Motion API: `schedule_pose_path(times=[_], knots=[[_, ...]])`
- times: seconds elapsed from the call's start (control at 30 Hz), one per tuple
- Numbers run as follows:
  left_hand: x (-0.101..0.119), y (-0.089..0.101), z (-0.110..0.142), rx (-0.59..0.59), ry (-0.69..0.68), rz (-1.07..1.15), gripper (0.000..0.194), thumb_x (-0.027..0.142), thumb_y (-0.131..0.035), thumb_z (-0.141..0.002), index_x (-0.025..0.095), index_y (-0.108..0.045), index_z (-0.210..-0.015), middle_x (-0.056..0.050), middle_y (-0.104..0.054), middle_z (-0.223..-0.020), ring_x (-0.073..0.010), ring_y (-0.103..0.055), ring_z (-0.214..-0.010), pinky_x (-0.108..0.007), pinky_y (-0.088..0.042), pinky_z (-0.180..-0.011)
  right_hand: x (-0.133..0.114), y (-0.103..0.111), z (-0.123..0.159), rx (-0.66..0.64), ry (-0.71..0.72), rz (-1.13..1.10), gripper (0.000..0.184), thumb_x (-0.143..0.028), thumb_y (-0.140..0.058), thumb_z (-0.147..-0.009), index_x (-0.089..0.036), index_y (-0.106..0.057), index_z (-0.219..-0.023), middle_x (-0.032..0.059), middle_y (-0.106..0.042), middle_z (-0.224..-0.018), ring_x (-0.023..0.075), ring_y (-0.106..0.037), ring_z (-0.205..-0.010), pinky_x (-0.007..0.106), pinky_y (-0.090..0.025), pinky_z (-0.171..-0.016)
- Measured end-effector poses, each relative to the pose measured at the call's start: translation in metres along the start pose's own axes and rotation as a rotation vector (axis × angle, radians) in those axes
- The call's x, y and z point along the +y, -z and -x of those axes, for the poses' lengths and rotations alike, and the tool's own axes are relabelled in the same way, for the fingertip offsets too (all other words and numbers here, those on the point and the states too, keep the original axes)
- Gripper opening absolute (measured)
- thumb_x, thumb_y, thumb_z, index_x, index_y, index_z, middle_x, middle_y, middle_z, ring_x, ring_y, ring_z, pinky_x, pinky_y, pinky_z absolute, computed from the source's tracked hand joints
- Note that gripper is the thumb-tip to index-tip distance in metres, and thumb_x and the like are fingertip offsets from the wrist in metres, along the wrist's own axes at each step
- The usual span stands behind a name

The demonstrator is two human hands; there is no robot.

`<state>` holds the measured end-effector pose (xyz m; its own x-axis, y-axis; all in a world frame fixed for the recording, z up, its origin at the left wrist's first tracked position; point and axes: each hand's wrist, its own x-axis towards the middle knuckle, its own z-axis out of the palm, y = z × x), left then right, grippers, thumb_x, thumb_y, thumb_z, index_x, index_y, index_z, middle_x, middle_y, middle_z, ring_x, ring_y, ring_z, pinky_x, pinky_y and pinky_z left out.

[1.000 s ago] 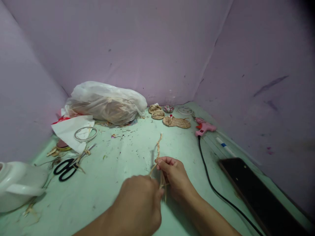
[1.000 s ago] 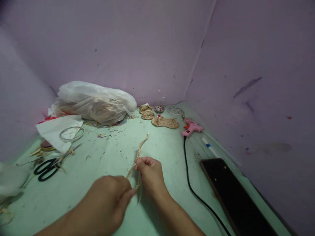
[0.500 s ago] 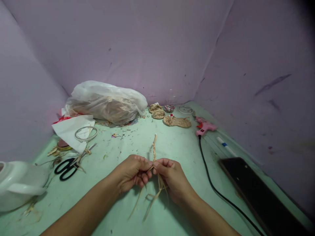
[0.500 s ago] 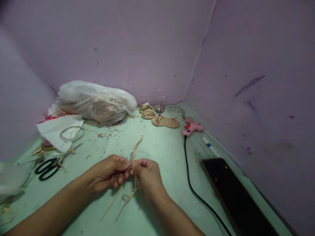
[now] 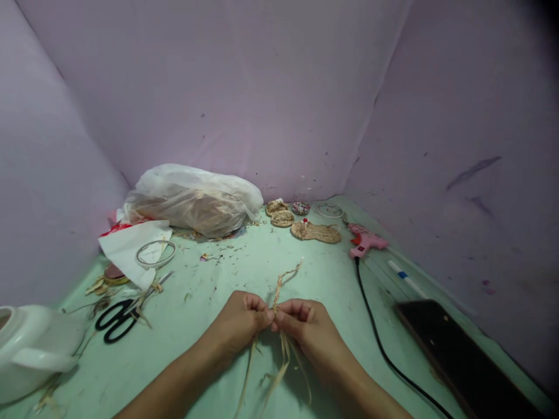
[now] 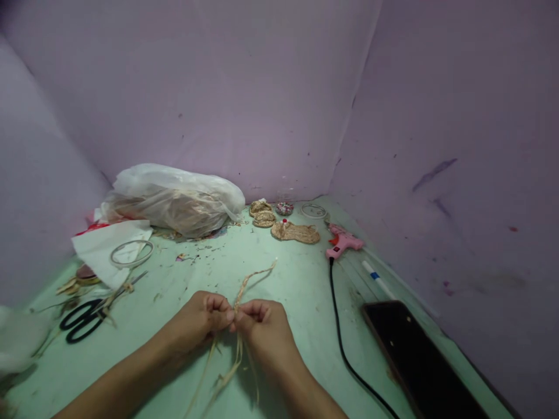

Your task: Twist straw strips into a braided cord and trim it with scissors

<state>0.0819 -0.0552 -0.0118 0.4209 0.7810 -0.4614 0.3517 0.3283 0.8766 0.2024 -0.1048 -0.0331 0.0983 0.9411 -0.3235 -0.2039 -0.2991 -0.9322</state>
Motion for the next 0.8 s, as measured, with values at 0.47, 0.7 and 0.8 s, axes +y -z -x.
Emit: schedule_pose_path(times=[0.47,0.7,0.8], knots=[[-0.017,-0.005,-0.005,0.1,-0.2,-0.209,0.014,0.021,-0.047,-0.059,0.015,-0.047,-0.046,0.004,-0.036,-0.045,-0.0081,-0.03,-0.047,-0.022,-0.022,-0.045,0.001,0.006,0.002,0.033,0.282,0.523,0.02,-0.015,-0.049,-0.071,-0.016,-0.069,-0.072,0.0039,-0.066,-0.066,0.0162,-0.058,-0.065,0.025,-0.041,-0.059],[-0.023,-0.014,-0.004,0.263,-0.174,-0.226,0.017,0.024,-0.046,-0.06,0.014,-0.054,-0.049,0.003,-0.041,-0.046,-0.0099,-0.034,-0.048,-0.023,-0.025,-0.046,-0.005,0.008,0.006,0.198,0.282,0.949,0.021,-0.024,-0.05,-0.075,-0.017,-0.066,-0.065,0.005,-0.065,-0.062,0.0161,-0.054,-0.057,0.026,-0.034,-0.052],[-0.024,-0.018,-0.004,0.323,-0.134,-0.187,0.016,0.021,-0.045,-0.058,0.014,-0.054,-0.046,0.002,-0.044,-0.043,-0.0104,-0.037,-0.047,-0.023,-0.027,-0.046,-0.008,0.004,0.012,0.192,0.268,0.968,0.021,-0.023,-0.048,-0.076,-0.018,-0.066,-0.066,0.005,-0.066,-0.064,0.0159,-0.055,-0.058,0.025,-0.033,-0.053]])
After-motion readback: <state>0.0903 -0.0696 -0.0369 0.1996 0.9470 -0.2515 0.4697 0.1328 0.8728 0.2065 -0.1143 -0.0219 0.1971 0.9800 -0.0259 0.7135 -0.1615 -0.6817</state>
